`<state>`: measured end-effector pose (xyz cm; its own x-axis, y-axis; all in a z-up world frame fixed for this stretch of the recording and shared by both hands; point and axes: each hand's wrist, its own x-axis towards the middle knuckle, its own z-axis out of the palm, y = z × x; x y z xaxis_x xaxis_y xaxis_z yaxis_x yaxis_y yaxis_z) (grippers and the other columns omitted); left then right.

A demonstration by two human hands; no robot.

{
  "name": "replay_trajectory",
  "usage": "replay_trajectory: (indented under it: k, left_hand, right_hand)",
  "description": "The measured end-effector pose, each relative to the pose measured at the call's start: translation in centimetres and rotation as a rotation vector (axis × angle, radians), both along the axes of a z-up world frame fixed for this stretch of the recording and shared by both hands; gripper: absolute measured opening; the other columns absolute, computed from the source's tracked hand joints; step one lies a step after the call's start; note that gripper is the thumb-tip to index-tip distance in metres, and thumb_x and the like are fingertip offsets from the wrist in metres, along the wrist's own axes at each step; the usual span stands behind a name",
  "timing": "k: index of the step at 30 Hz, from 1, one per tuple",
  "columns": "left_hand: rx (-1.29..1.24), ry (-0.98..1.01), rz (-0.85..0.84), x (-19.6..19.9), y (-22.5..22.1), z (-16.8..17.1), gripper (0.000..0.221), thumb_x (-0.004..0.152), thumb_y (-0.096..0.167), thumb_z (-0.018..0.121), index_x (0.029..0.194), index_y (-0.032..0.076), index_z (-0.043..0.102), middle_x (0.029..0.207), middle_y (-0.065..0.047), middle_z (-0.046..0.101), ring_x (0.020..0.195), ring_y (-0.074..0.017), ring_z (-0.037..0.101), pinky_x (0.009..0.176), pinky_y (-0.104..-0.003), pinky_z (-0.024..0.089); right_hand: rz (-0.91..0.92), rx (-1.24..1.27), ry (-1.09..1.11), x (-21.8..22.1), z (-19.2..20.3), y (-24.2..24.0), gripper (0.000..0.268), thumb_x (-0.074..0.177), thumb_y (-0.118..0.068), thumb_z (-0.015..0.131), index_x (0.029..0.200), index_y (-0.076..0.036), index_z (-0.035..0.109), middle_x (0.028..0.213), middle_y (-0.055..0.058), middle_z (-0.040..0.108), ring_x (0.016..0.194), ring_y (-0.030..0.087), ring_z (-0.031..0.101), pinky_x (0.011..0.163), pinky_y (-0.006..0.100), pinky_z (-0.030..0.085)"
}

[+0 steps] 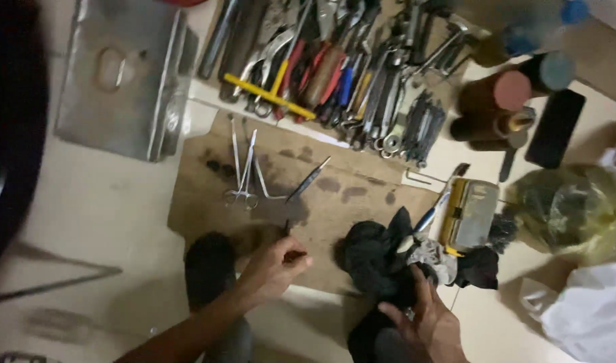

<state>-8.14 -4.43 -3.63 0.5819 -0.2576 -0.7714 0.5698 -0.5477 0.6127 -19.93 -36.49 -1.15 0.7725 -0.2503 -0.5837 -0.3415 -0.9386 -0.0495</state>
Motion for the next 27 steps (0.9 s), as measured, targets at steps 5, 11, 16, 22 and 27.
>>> replay_trajectory:
  k: [5,11,16,22,27]
  left_hand:
    - [0.011,-0.125,0.001,-2.5,2.0,-3.0,0.016,0.086,0.023,0.067,0.096,0.012,0.075,0.090,0.000,0.078,0.082,-0.0122,0.070,0.076,-0.028,0.052]
    - [0.318,-0.321,0.157,-0.3,4.2,-3.0,0.027,0.092,0.042,0.062,0.103,0.019,0.071,0.099,-0.006,0.079,0.091,-0.0331,0.073,0.077,-0.048,0.052]
    - [0.310,-0.737,0.280,1.9,6.9,-6.3,0.023,0.095,0.030,0.071,0.104,0.010,0.066,0.092,-0.004,0.074,0.082,-0.0203,0.070,0.070,-0.033,0.057]
    - [0.577,-0.271,0.133,6.5,6.0,-3.0,0.059,0.086,0.046,0.076,0.131,0.012,0.057,0.125,-0.015,0.056,0.116,-0.0332,0.054,0.093,-0.048,0.048]
    - [0.640,-0.393,0.021,6.0,6.1,-5.4,0.044,0.086,0.045,0.078,0.106,0.008,0.062,0.111,-0.013,0.059,0.096,-0.0303,0.058,0.075,-0.044,0.051]
  right_hand:
    - [-0.013,-0.064,0.210,2.2,-4.5,-0.2,0.090,0.073,-0.079,0.058,0.150,-0.035,0.043,0.132,0.006,0.058,0.118,0.037,0.062,0.085,0.057,0.056]
    - [-0.175,0.544,-0.143,4.9,-0.5,0.3,0.030,0.076,-0.029,0.088,0.070,-0.008,0.066,0.071,0.003,0.059,0.066,0.016,0.056,0.065,0.030,0.045]
    - [-0.793,0.571,-0.042,6.1,0.9,1.3,0.039,0.080,-0.016,0.081,0.117,-0.007,0.071,0.106,0.011,0.068,0.094,0.023,0.060,0.081,0.033,0.047]
    - [0.007,0.258,0.035,3.1,-4.4,0.5,0.053,0.076,-0.049,0.077,0.113,-0.013,0.066,0.113,0.010,0.066,0.108,0.037,0.063,0.090,0.048,0.050]
    - [-0.060,0.253,0.167,3.9,-4.2,0.4,0.065,0.080,-0.055,0.071,0.129,-0.014,0.062,0.134,0.010,0.061,0.123,0.034,0.059,0.104,0.047,0.047]
